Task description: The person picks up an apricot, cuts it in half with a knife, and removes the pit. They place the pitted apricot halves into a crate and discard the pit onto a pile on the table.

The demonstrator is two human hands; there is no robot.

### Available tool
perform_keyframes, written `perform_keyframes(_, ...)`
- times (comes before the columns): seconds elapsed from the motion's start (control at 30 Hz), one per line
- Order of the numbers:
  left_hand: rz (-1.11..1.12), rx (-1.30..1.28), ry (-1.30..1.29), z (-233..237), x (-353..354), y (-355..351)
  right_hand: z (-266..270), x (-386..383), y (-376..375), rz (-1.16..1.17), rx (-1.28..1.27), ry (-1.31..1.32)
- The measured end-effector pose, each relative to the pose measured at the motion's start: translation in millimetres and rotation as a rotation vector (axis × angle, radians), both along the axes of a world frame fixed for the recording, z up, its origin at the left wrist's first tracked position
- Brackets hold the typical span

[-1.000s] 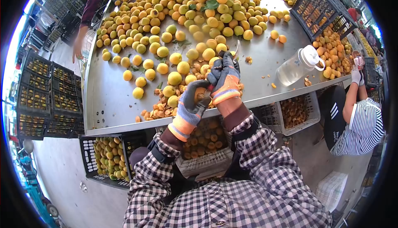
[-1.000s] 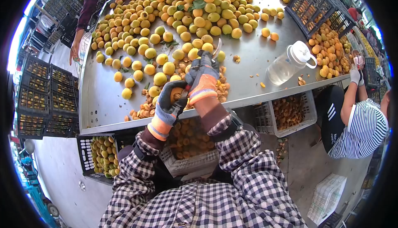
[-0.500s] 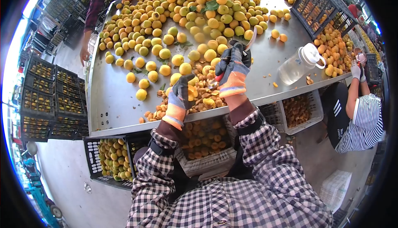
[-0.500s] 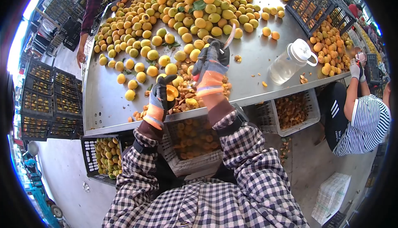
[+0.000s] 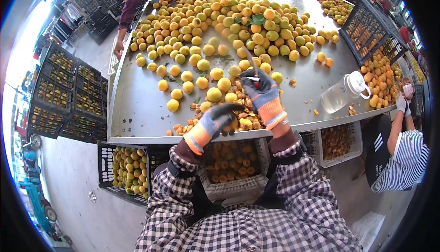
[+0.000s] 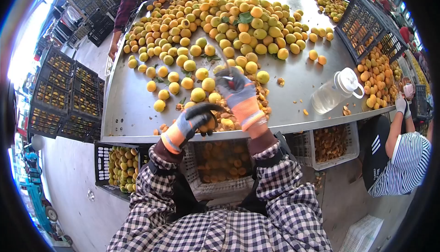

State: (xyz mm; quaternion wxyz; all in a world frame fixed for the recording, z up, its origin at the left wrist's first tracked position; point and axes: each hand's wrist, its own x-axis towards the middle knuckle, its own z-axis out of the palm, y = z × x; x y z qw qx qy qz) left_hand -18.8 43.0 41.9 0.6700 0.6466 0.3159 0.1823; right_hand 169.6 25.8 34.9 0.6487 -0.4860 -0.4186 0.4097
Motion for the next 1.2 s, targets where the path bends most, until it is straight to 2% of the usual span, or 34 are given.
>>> perform_keyframes(0.03, -0.123, -0.032, 0.046, 11, -2, -5, 6, 3, -2, -0.031, -0.053, -0.005)
perform_keyframes(0.1, -0.283, 0.225, -0.052, 3, -3, -9, -1, 7, -1, -0.012, -0.009, -0.001)
perform_keyframes(0.13, -0.336, 0.080, 0.047, 12, -5, -13, -1, 7, -1, 0.004, -0.021, -0.031)
perform_keyframes(0.17, -0.330, 0.080, 0.050, 11, -6, -13, 0, 7, -1, 0.021, -0.033, -0.062)
perform_keyframes(0.23, -0.208, 0.150, -0.020, 9, -10, -14, -1, 7, 1, 0.020, -0.043, -0.095)
perform_keyframes(0.27, -0.143, 0.036, 0.102, 14, -17, -8, -4, 7, 3, 0.014, -0.025, -0.032)
perform_keyframes(0.3, -0.042, 0.072, 0.025, 2, -20, -3, -5, 6, 4, 0.006, -0.006, 0.032)
perform_keyframes(0.37, 0.058, 0.313, -0.014, -16, -28, 13, -5, 2, 6, -0.032, 0.040, 0.012)
perform_keyframes(0.4, 0.109, 0.352, 0.024, -15, -31, 18, -7, 3, 7, -0.037, 0.038, -0.005)
perform_keyframes(0.5, 0.273, 0.626, 0.171, -26, -41, 39, -5, 10, 8, -0.022, -0.040, -0.048)
perform_keyframes(0.57, 0.436, 0.593, 0.303, -22, -48, 62, -5, 10, 11, -0.029, -0.034, -0.045)
perform_keyframes(0.63, 0.551, 0.806, 0.435, -37, -62, 107, -6, 8, 10, -0.019, 0.018, 0.014)
perform_keyframes(0.67, 0.602, 0.792, 0.553, -36, -66, 129, -6, 6, 10, -0.011, -0.001, 0.002)
perform_keyframes(0.7, 0.624, 0.874, 0.802, -25, -62, 146, -5, 7, 10, -0.008, -0.019, -0.013)
perform_keyframes(0.77, 0.721, 1.009, 0.927, -54, -71, 195, -4, 5, 7, 0.000, -0.052, -0.072)
perform_keyframes(0.87, 0.493, 0.851, 1.057, -74, -71, 238, -2, 3, 3, -0.009, 0.013, -0.046)
perform_keyframes(0.9, 0.386, 0.866, 1.222, -74, -69, 238, -3, 5, 3, -0.019, 0.025, -0.124)
perform_keyframes(0.97, 0.303, 0.783, 1.179, -73, -70, 242, -4, 6, 1, -0.023, 0.070, -0.123)
perform_keyframes(1.03, 0.332, 0.853, 1.112, -91, -86, 243, -3, 4, -2, 0.004, 0.026, -0.108)
perform_keyframes(1.1, 0.482, 0.845, 0.487, -104, -99, 242, 3, 3, -3, 0.023, -0.005, -0.098)
perform_keyframes(1.13, 0.435, 0.739, 0.294, -95, -98, 232, 5, 1, -5, 0.094, -0.051, -0.032)
perform_keyframes(1.17, 0.439, 0.741, 0.295, -88, -98, 216, 8, -1, -7, 0.166, -0.097, 0.034)
perform_keyframes(1.2, 0.425, 0.496, 0.093, -50, -84, 177, 15, -6, -10, 0.195, -0.119, -0.046)
